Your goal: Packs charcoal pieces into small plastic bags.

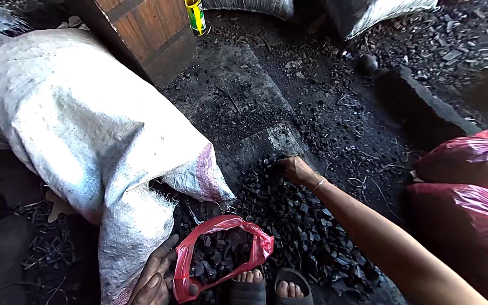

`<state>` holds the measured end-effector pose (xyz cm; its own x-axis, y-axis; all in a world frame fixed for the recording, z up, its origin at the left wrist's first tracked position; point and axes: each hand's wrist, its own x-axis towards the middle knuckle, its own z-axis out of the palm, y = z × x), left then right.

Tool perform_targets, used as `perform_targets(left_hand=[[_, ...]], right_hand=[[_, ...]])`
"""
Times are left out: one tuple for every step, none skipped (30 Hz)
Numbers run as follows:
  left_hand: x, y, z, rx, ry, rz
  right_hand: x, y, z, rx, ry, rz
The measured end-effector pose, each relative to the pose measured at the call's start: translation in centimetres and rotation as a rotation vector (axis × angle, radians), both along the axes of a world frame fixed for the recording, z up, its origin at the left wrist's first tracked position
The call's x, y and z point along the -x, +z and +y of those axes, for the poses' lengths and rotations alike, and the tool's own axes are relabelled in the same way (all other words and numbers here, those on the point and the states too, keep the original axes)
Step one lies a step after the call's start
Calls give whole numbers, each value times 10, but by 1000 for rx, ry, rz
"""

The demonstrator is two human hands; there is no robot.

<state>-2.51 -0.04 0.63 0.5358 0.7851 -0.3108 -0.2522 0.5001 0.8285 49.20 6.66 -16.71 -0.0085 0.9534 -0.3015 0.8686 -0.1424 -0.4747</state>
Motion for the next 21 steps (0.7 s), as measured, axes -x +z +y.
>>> perform_targets(left_hand=[[0,-1,0,-7,3,6],[1,-1,-1,-13,10,11],[1,-1,-3,-17,20,21],[0,0,-4,-21,34,37],[-1,1,-5,-24,45,50],[-3,2,-5,-28,52,57],[-4,2,-5,-31,58,58],[-7,3,-4,-32,60,53],[-9,5,-3,-32,53,40],[-11,6,-2,-37,48,23],[-13,7,-1,-39,47,7],[-15,9,0,-38,47,-3],[-16,10,0,-39,46,-10],[-16,10,-1,-40,41,-11],[-16,11,-1,-45,35,-4],[-17,10,-1,-48,25,6],[-16,9,0,-51,12,14],[-15,7,1,-52,2,19],[-11,5,3,-51,-7,24],[-8,3,4,-48,-15,28],[-5,2,5,-42,-18,26]], right_hand=[[-2,2,-2,-17,-24,18],[-3,5,-4,-31,-63,43],[-4,9,-5,-43,-114,75],[-5,15,-6,-63,-168,108],[-4,24,-7,-88,-220,158],[-1,37,-9,-121,-256,238],[4,53,-11,-166,-248,353],[15,71,-15,-205,-178,498],[31,88,-19,-229,-36,634],[52,104,-23,-233,155,717],[78,120,-28,-232,342,741],[106,135,-36,-241,506,727],[134,147,-44,-257,642,682],[158,153,-52,-269,751,595],[177,153,-57,-281,827,473],[187,150,-59,-283,866,361],[188,147,-58,-281,867,310],[182,142,-54,-295,830,325],[169,138,-47,-321,757,378],[151,135,-40,-335,642,434],[128,129,-31,-329,506,455]])
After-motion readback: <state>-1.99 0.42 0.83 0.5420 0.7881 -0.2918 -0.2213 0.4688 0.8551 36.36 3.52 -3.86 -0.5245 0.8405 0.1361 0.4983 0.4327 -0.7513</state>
